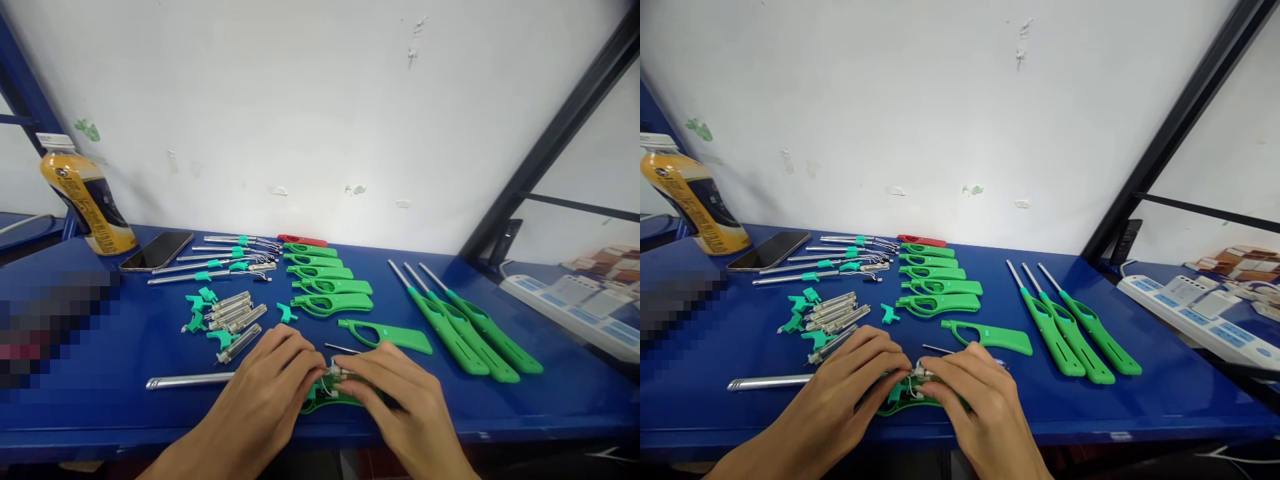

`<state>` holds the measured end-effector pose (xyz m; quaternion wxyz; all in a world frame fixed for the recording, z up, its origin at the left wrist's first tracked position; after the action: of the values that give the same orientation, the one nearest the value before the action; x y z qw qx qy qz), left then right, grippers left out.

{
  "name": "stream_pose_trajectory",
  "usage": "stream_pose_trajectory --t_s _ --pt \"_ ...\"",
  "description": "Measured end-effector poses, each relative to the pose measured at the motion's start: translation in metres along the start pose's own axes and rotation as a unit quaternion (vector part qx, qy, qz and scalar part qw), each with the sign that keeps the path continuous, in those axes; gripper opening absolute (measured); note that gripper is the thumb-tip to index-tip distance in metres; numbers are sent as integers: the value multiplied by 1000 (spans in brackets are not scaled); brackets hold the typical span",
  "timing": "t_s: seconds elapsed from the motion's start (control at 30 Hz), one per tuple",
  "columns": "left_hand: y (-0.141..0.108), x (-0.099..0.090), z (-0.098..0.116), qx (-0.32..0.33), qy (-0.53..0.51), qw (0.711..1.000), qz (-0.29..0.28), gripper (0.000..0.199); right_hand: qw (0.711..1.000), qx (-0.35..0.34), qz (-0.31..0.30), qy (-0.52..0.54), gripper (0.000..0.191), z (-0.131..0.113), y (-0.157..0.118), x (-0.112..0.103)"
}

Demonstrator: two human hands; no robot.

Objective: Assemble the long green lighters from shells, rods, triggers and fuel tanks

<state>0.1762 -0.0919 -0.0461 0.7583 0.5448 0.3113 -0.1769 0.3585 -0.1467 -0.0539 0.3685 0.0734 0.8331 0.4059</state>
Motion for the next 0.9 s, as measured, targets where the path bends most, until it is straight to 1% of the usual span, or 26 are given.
stream_pose_trajectory --t_s 0.2,0.33,0.5,0.67,0.9 --pt "-1 0 3 5 15 1000 -9 21 1000 6 -9 3 16 1 -1 0" --pt "-1 -1 1 5 19 1000 -4 21 1000 3 -4 -1 16 1 0 1" --pt "1 -3 -4 -23 5 1000 13 16 1000 17 15 -16 15 0 1 0" --pt "1 -3 -7 -63 -46 997 7 15 1000 14 21 -19 17 0 1 -1" --pt "0 -2 -5 -58 -48 997 -12 18 1000 10 17 -10 13 0 2 -1"
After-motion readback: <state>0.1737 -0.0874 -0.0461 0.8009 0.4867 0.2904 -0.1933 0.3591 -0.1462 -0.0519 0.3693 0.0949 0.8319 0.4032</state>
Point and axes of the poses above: each hand's wrist, its own y-axis towards the middle knuckle, its own x-axis out of the palm, z = x × y, the point moved 4 cm from there along y, towards the middle knuckle
